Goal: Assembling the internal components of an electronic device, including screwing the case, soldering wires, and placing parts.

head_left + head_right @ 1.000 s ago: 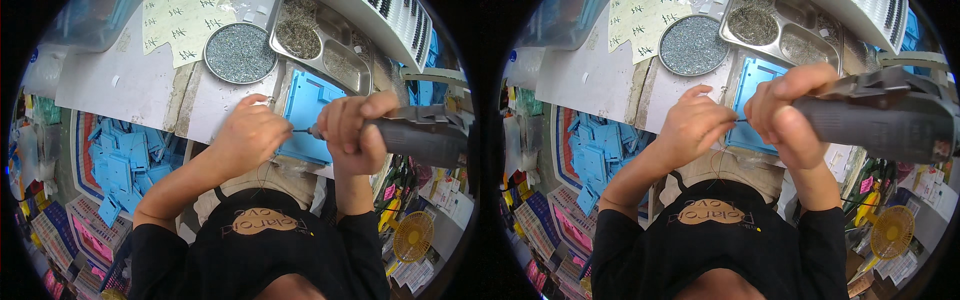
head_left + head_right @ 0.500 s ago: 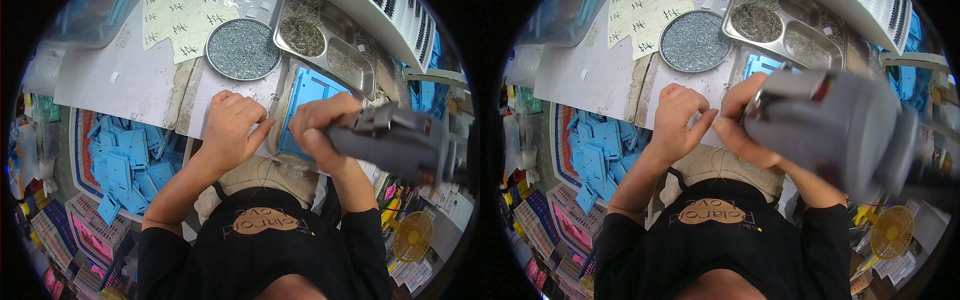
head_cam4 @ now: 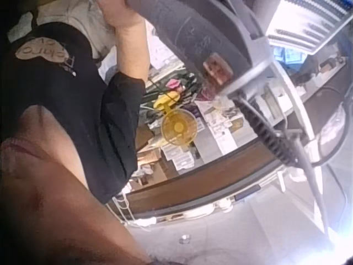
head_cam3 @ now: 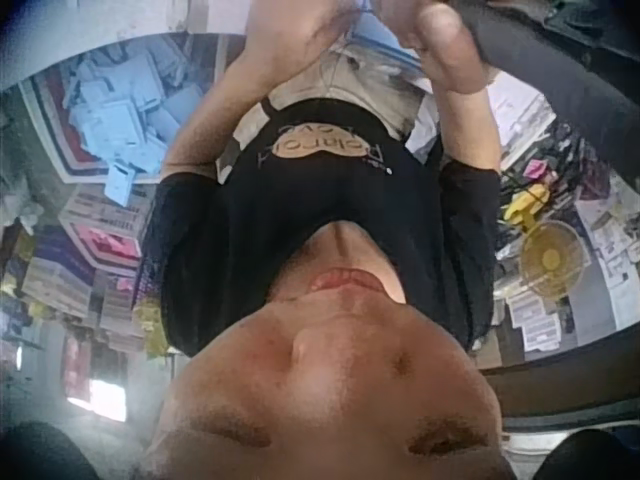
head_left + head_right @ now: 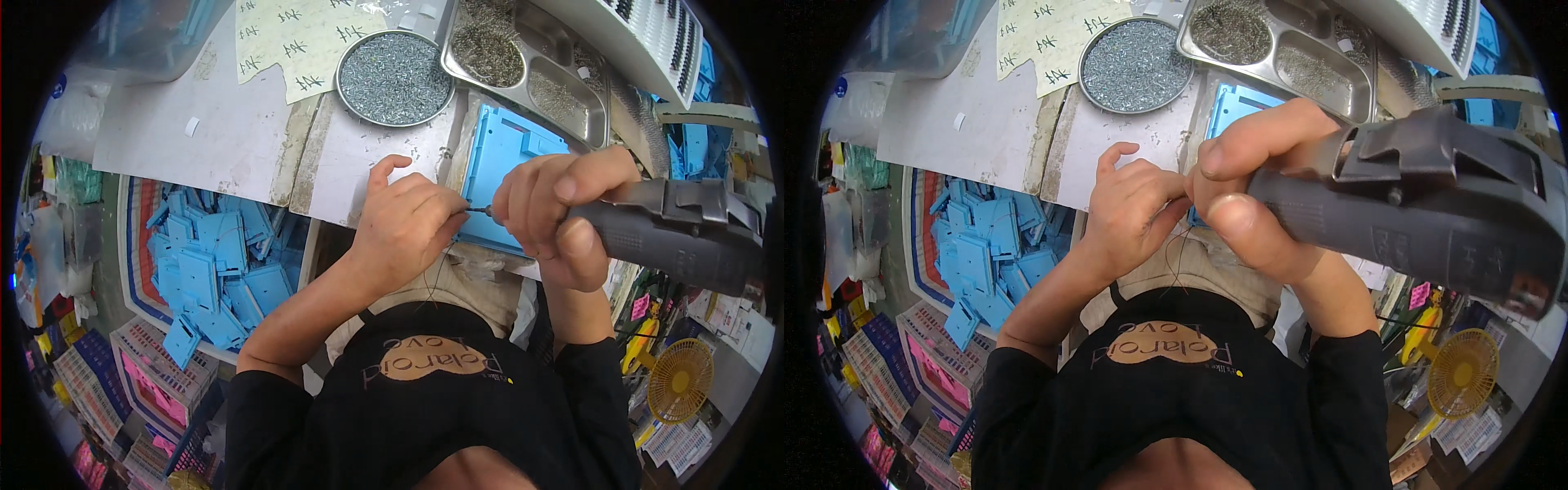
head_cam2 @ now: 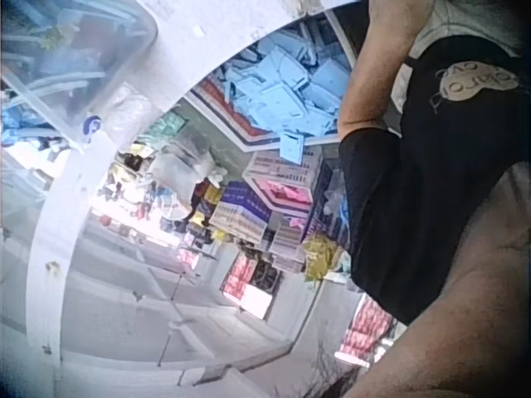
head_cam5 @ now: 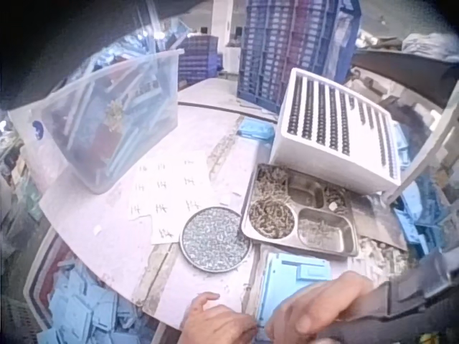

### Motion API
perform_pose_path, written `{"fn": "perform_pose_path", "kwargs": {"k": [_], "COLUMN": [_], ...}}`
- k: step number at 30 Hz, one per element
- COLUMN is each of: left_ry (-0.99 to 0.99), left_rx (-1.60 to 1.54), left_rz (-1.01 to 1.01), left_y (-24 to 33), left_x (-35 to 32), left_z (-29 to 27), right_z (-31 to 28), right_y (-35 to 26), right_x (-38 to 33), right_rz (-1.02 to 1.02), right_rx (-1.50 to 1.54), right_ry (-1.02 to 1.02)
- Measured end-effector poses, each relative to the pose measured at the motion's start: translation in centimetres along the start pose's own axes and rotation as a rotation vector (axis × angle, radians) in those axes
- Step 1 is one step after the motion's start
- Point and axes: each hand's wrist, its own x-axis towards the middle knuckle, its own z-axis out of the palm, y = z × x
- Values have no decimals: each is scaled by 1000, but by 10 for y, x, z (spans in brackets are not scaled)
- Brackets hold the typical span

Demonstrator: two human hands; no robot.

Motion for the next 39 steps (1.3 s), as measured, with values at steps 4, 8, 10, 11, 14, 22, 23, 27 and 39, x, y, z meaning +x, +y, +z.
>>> {"fn": "perform_pose_path", "kwargs": {"k": [4,8,10,11,14,22,23,27,39], "left_ry": [8,-133,-100,-112,-111,4,-6,-78,-298], "left_rx": [9,33,11,3,-19,-12,-5,43,196], "left_rz": [36,35,5,-25,-98,-68,-40,167,191], "left_y": [4,2,3,-2,-10,-13,-10,6,21], "left_x": [2,-5,0,1,5,19,28,51,66], "left_z": [-2,-9,-17,-23,-35,-5,0,27,51], "right_z": [5,7,7,8,6,1,-4,-50,-121], "right_y": [-4,-1,2,2,6,22,19,-30,-12], "right_x": [-7,-20,-31,-36,-43,-47,-47,-39,-42], "right_rz": [27,49,71,84,104,-71,-58,-194,-238], "right_rx": [19,17,-25,-69,-223,-319,-293,-81,-133], "right_ry": [22,44,46,46,-51,-140,-117,149,313]}}
